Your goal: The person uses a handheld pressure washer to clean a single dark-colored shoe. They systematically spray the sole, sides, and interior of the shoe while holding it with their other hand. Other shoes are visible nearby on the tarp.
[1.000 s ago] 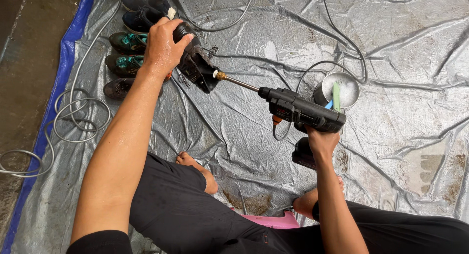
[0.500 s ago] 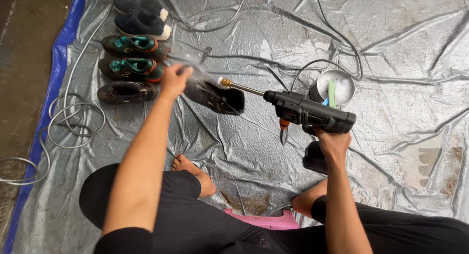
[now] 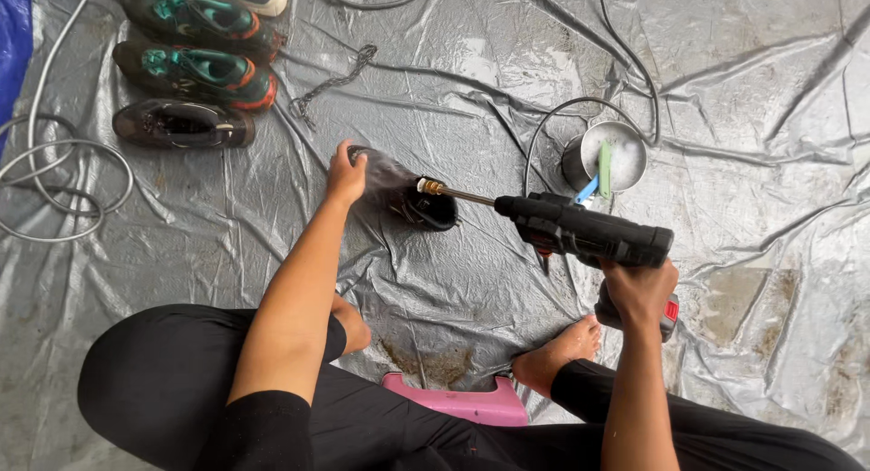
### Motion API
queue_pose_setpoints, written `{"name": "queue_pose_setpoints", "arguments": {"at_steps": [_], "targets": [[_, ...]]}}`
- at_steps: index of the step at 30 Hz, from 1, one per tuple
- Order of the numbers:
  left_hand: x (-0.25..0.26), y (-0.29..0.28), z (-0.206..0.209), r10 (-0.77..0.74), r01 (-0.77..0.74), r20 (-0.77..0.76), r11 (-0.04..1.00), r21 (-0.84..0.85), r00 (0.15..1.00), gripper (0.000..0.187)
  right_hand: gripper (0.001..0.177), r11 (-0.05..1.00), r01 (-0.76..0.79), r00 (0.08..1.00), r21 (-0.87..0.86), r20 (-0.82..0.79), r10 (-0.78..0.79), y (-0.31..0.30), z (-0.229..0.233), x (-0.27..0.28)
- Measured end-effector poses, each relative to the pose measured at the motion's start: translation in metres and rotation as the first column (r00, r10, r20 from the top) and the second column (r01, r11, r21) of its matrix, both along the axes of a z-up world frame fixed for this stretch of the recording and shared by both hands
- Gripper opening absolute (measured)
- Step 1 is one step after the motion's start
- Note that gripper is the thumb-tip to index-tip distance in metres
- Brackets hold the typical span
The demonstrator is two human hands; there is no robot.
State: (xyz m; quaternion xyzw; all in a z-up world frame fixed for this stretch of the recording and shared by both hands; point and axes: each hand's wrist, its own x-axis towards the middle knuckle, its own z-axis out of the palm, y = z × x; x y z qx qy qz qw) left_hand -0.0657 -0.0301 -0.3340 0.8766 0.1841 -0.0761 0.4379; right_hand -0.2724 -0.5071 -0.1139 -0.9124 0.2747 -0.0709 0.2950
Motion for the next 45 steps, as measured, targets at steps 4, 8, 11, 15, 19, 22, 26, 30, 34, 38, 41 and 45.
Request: {"name": "queue_pose_setpoints", "arguments": {"at_steps": [4, 8, 11, 15, 19, 22, 26, 30, 34, 38, 41, 45], "targets": [[-0.037, -0.002, 0.048, -0.043, 0.039, -0.317, 0.999, -0.017, 0.947, 0.091, 0.038, 0.999, 0.037, 0.999, -0.03, 0.011, -0.037, -0.001, -0.013, -0.005], [-0.063, -0.003, 0.058, -0.112, 0.151, -0.469, 0.987, 0.047, 0.876, 0.114, 0.04, 0.994, 0.006, 1.0, -0.114, -0.009, -0.007, 0.002, -0.011, -0.011], [-0.078, -0.018, 0.111, -0.141, 0.239, -0.566, 0.966, 0.102, 0.812, 0.12, 0.039, 0.981, -0.026, 0.999, -0.193, 0.04, 0.034, -0.002, -0.017, -0.013], [-0.059, -0.045, 0.067, -0.198, 0.565, -0.655, 0.715, 0.412, 0.729, 0.065, 0.038, 0.953, -0.095, 0.978, -0.287, 0.154, 0.143, 0.006, -0.008, -0.013], [-0.049, -0.109, 0.057, -0.377, 0.586, -0.497, 0.716, 0.379, 0.782, 0.037, 0.041, 0.937, -0.127, 0.969, -0.324, 0.161, 0.187, 0.008, -0.009, -0.007], [-0.045, -0.12, 0.047, -0.432, 0.589, -0.407, 0.664, 0.459, 0.805, 0.038, 0.043, 0.91, -0.12, 0.968, -0.396, 0.158, 0.197, 0.003, -0.006, -0.003], [-0.052, -0.135, 0.038, -0.502, 0.667, -0.439, 0.546, 0.507, 0.745, 0.036, 0.037, 0.895, -0.16, 0.957, -0.417, 0.158, 0.245, 0.004, 0.012, 0.0], [-0.076, -0.133, 0.155, -0.42, 0.559, -0.405, 0.76, 0.332, 0.812, 0.052, 0.035, 0.93, -0.18, 0.966, -0.321, 0.122, 0.229, 0.004, 0.031, 0.001], [-0.066, -0.149, 0.087, -0.405, 0.69, -0.572, 0.548, 0.474, 0.714, 0.05, 0.035, 0.936, -0.142, 0.982, -0.322, 0.077, 0.175, 0.004, 0.028, -0.001], [-0.056, -0.15, 0.023, -0.403, 0.724, -0.602, 0.402, 0.56, 0.689, 0.032, 0.036, 0.95, -0.135, 0.987, -0.281, 0.041, 0.152, -0.001, 0.025, -0.001], [-0.052, -0.146, -0.004, -0.417, 0.739, -0.609, 0.375, 0.56, 0.674, 0.031, 0.036, 0.956, -0.118, 0.99, -0.269, 0.039, 0.133, -0.004, 0.021, -0.001], [-0.038, -0.123, 0.008, -0.515, 0.718, -0.505, 0.554, 0.42, 0.693, 0.037, 0.034, 0.958, -0.09, 0.995, -0.273, 0.025, 0.1, -0.01, 0.015, -0.001]]}}
